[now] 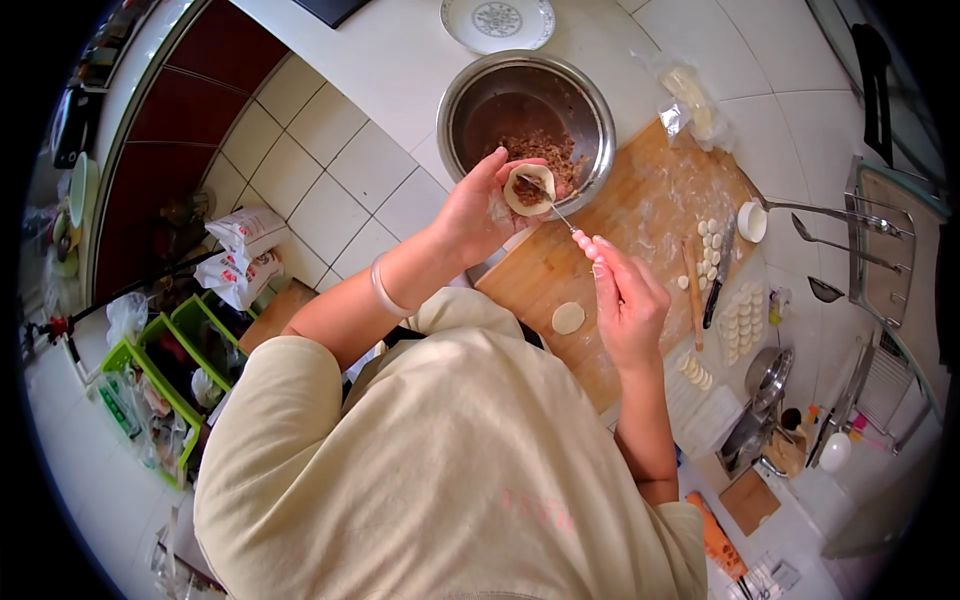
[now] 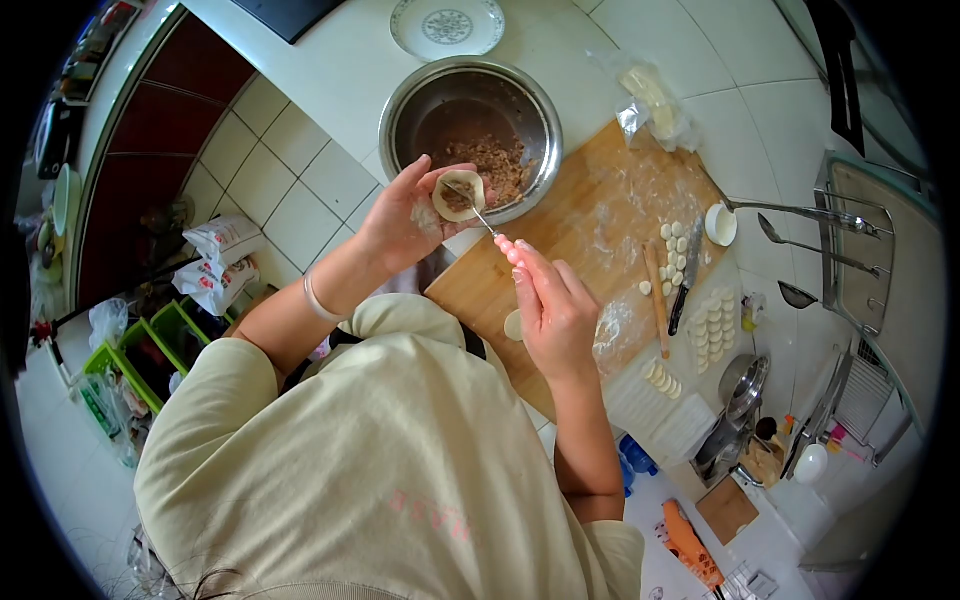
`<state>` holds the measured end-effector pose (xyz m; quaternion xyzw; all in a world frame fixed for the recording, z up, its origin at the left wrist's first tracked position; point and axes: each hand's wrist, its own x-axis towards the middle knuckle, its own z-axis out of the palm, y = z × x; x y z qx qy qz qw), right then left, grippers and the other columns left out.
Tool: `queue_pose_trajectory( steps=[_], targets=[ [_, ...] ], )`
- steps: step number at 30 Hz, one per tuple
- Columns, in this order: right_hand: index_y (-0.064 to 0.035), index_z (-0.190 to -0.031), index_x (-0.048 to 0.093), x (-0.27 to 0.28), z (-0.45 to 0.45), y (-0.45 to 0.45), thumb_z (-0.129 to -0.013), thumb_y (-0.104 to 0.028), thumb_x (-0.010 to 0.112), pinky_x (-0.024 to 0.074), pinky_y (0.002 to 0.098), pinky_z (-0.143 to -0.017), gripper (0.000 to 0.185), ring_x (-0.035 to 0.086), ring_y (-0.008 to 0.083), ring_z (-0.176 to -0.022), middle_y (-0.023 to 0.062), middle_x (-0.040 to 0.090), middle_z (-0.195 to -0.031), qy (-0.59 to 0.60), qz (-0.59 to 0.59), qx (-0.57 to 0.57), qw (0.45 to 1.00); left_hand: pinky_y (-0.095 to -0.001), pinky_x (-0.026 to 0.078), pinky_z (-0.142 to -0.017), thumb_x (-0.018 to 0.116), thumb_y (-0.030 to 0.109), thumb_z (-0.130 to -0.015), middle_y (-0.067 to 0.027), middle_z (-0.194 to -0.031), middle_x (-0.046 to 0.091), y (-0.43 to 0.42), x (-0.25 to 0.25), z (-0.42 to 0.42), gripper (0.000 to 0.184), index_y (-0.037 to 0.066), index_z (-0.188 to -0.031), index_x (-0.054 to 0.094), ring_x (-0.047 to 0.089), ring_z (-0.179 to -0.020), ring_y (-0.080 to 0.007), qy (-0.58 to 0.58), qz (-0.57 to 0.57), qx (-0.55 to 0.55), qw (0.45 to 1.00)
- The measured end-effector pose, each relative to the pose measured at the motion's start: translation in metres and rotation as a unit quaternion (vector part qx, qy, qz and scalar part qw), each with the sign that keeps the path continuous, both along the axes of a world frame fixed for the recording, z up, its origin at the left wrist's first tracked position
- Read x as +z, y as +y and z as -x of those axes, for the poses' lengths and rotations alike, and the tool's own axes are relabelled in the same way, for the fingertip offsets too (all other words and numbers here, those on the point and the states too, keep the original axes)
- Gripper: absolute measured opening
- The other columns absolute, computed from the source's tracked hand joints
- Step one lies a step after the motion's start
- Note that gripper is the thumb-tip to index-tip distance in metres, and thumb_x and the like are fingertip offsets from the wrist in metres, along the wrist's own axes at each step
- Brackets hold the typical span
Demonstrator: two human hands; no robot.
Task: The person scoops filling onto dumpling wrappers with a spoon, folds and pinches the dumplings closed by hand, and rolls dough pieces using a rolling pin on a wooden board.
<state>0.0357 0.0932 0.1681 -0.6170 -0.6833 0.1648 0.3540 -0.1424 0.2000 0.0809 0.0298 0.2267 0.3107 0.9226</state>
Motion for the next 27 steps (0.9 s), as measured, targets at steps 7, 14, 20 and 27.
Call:
queue_pose_trajectory(
  steps=[7, 14, 20, 27],
  targets=[
    [-0.0024, -0.106, 0.064, -0.032, 0.001, 0.019, -0.090, -0.004, 0.059, 0.0519, 0.0297, -0.060, 0.017, 0.065, 0.0211, -0.071, 0.0101, 0.071, -0.094, 0.058, 0.020, -0.043, 0.997, -0.0397, 0.045, -0.098, 0.042, 0.046, -0.098, -0.0132, -0.122, 0.060, 0.000, -0.019, 0.006, 0.048, 0.007, -0.121, 0.055, 0.056, -0.118, -0.0284, 0.101, 0.032, 0.065, 0.992],
    [-0.0088, -0.096, 0.063, -0.127, -0.007, 0.048, -0.087, -0.014, 0.063, 0.0498, 0.0409, -0.066, 0.011, 0.061, 0.0286, -0.074, 0.0096, 0.061, -0.082, -0.163, 0.114, -0.012, 0.980, -0.0358, 0.045, -0.091, 0.040, 0.043, -0.099, -0.0122, -0.119, 0.062, 0.002, -0.005, 0.016, 0.043, 0.009, -0.119, 0.056, 0.058, -0.113, -0.0262, 0.121, 0.044, 0.074, 0.989],
    [-0.0093, -0.095, 0.063, -0.032, 0.027, 0.054, -0.074, -0.004, 0.073, 0.0466, 0.0394, -0.074, 0.023, 0.053, 0.0281, -0.085, 0.0074, 0.055, -0.092, -0.153, -0.117, 0.030, 0.981, -0.0354, 0.039, -0.097, 0.037, 0.040, -0.100, -0.0065, -0.114, 0.063, 0.001, 0.039, 0.019, 0.040, 0.009, -0.117, 0.056, 0.056, -0.110, -0.0197, 0.064, 0.048, 0.035, 0.996],
    [-0.0062, -0.092, 0.062, -0.021, 0.025, 0.050, -0.071, 0.004, 0.071, 0.0473, 0.0376, -0.069, 0.025, 0.054, 0.0270, -0.082, 0.0081, 0.055, -0.091, -0.120, -0.183, 0.091, 0.972, -0.0365, 0.038, -0.100, 0.036, 0.037, -0.101, -0.0060, -0.120, 0.059, -0.008, 0.063, 0.006, 0.041, 0.007, -0.125, 0.053, 0.053, -0.113, -0.0187, 0.023, -0.001, -0.024, 0.999]
  ],
)
